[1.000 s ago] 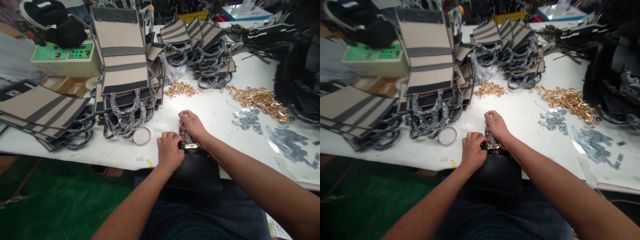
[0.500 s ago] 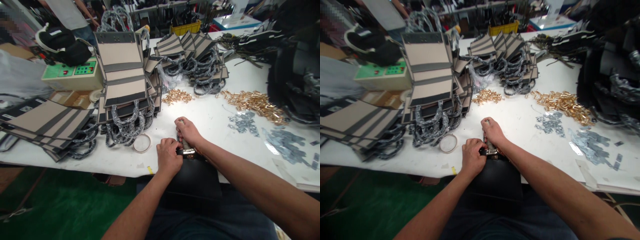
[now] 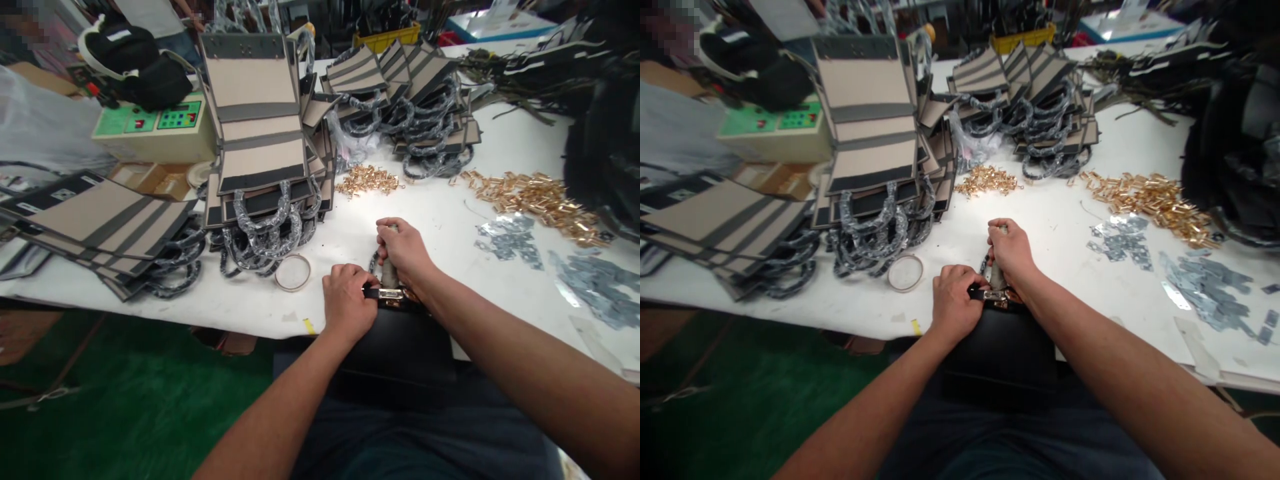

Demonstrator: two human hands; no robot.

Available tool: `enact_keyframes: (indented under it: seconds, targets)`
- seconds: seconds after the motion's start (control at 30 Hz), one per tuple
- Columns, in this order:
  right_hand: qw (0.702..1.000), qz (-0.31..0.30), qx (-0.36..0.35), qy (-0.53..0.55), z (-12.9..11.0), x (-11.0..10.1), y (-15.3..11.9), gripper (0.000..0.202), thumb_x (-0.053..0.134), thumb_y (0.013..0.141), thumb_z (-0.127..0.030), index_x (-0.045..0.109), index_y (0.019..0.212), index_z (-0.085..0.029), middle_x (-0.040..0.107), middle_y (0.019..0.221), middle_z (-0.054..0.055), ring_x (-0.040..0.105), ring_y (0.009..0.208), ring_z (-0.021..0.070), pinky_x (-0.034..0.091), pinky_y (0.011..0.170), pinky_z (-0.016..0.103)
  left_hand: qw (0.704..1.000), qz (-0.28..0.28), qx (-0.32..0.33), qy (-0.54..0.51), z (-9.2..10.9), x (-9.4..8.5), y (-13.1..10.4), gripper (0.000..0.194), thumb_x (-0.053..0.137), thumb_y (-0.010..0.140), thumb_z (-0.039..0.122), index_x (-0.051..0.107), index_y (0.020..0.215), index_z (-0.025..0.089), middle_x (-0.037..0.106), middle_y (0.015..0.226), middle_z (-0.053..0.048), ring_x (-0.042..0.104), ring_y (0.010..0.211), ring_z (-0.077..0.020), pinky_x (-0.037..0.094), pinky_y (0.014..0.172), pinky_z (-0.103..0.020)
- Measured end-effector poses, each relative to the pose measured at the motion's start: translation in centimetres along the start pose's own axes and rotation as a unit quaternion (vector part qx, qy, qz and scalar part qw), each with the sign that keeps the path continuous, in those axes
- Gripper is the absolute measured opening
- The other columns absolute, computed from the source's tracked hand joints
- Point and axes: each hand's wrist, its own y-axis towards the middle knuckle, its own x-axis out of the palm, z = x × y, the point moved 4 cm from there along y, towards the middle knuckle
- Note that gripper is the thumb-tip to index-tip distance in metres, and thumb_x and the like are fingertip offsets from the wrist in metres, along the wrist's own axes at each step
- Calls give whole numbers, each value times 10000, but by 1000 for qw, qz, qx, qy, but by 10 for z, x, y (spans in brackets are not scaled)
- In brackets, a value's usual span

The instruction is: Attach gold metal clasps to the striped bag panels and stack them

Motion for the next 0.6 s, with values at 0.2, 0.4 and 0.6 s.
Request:
enact_keyframes:
  seconds: [0.2,0.4,0.6]
  targets:
    - [998,-2,-3,-68,-6,8,-4,191,668,820,-252,649,1010,-236,534,645,-50,479,428,123,426,343,233,1000,3,8,-21,-1,-1,-2,217,690,784,116,708,893,302,698,1055,-11,543,1120,-284,397,873,-462]
    - [997,-66,24,-37,-4,1,-11,343,633,787,-235,625,1129,-255,617,743,-25,643,574,177,562,460,282,1000,9,7,-23,-3,-2,-3,191,694,798,131,715,886,299,699,1046,-18,541,1107,-286,398,867,-466]
    - [995,-73,-49,-39,4,-2,-10,357,729,819,-384,607,1132,-262,602,722,-60,583,494,130,532,454,252,1000,9,6,-14,-3,-2,-3,173,701,808,146,725,889,296,717,1078,-22,541,1110,-286,383,858,-455]
